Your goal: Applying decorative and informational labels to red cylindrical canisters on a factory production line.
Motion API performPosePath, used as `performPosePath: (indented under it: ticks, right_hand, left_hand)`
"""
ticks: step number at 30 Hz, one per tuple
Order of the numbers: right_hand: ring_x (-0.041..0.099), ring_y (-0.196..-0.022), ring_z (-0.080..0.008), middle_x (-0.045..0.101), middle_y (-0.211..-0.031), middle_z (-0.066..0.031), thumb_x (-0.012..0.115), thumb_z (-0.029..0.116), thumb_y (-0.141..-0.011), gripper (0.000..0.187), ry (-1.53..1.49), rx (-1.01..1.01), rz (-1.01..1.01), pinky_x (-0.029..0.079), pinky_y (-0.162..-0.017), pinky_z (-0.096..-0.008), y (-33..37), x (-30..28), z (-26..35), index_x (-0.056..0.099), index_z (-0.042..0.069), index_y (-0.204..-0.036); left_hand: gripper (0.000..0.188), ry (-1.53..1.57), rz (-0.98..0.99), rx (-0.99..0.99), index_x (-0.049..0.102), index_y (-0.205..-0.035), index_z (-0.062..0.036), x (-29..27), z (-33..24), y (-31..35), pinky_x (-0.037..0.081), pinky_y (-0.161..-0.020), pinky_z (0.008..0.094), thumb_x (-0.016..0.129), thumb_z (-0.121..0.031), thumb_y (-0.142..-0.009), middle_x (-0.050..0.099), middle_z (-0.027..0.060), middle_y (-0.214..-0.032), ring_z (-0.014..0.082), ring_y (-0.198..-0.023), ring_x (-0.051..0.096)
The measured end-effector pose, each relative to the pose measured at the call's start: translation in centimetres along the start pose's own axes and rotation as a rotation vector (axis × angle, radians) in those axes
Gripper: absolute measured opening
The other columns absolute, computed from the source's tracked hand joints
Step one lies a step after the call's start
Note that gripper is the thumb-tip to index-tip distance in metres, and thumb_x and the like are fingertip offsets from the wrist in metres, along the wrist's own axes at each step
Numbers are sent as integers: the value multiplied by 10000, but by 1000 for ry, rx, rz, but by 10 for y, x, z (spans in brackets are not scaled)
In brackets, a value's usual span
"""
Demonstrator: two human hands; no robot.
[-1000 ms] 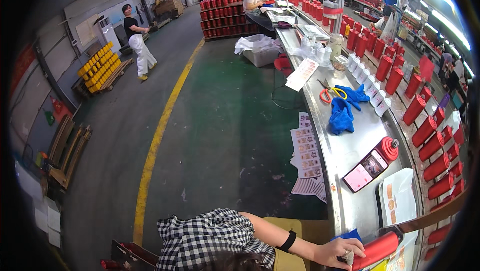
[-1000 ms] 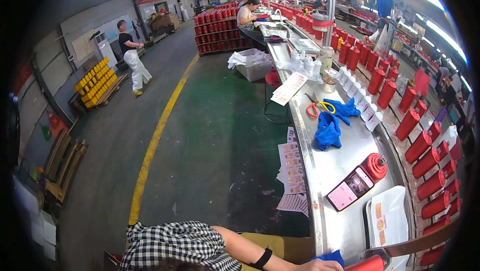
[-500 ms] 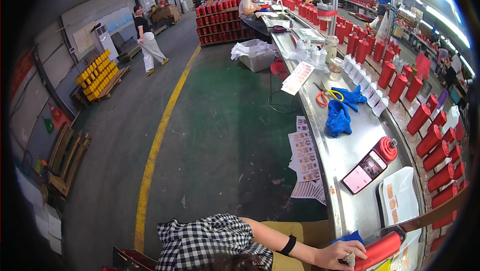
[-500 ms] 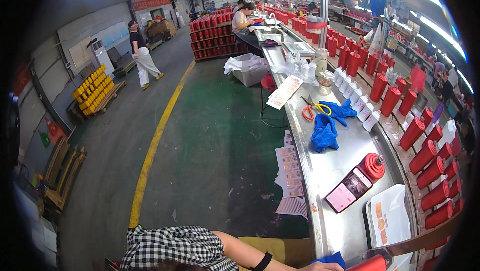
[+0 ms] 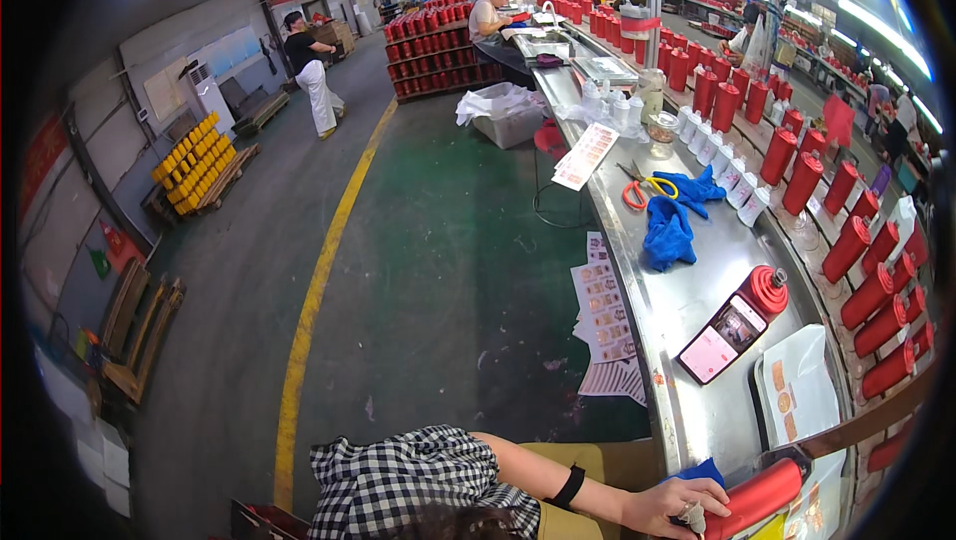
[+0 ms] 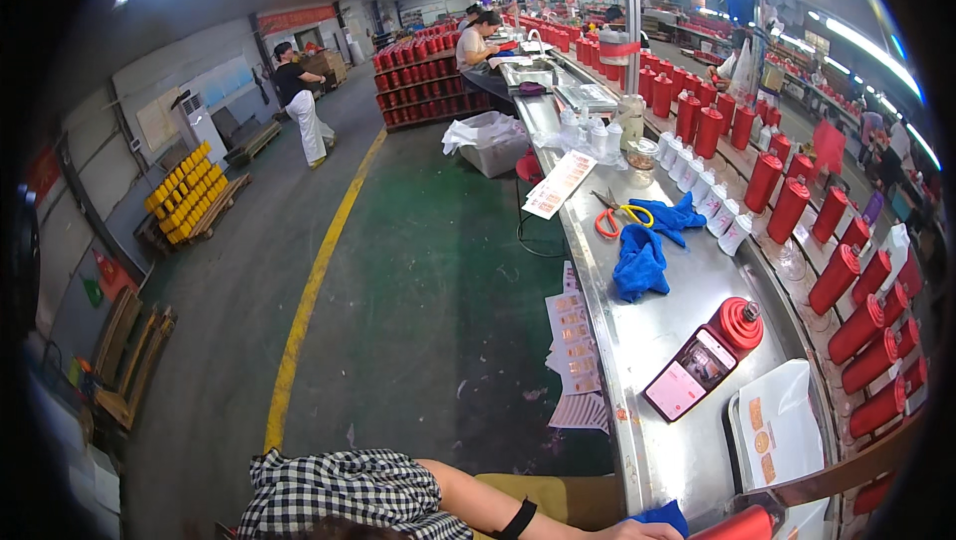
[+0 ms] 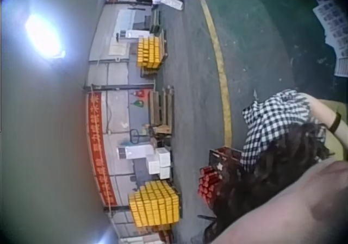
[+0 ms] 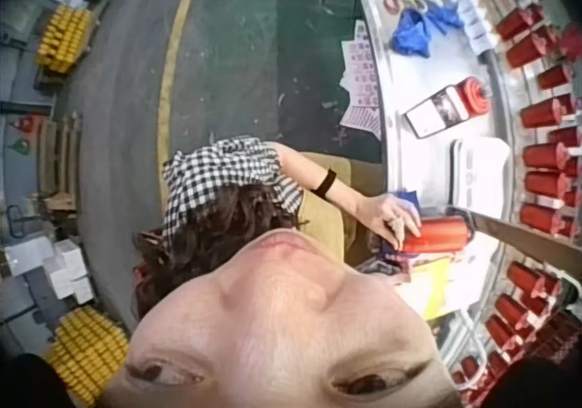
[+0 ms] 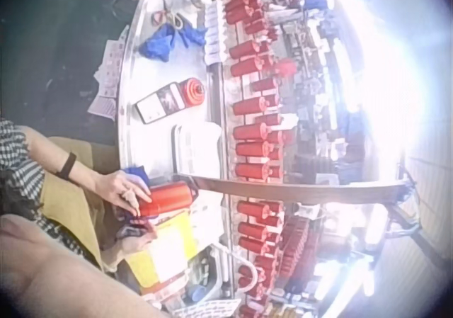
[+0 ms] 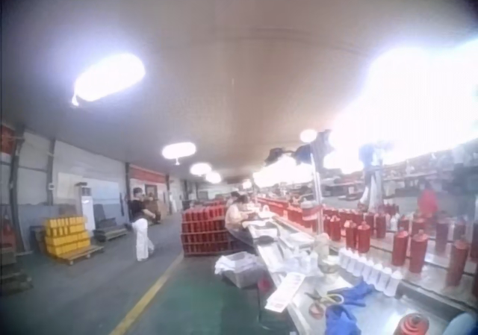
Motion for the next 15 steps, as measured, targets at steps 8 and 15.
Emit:
performPosePath:
  ticks: [8, 15]
  right_hand:
    - [565, -761, -188, 626, -895, -43, 417, 612, -1029, 569, 2, -11, 32, 499, -728, -332, -2, -4, -2, 615, 80, -1069]
    - [564, -760, -186, 623, -893, -43, 409, 626, -1028, 587, 1, -28, 50, 498, -729, -331, 2, -10, 1, 611, 77, -1073]
  left_hand:
    - [158, -18, -3, -5, 752, -800, -116, 1, 1, 0, 581, -854, 400, 897, -180, -799, 754, 126, -1119, 325, -1071, 679]
    - [155, -13, -31, -27, 743, -788, -134, 3, 1, 0, 580, -840, 395, 889, -184, -809, 755, 113, -1105, 320, -1053, 684]
Point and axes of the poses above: each hand's wrist, its own y-axis away from the middle knuckle, its own x-axis out of the palm, z = x × y, the point moved 4 cm from there along -y, towards the middle knuckle
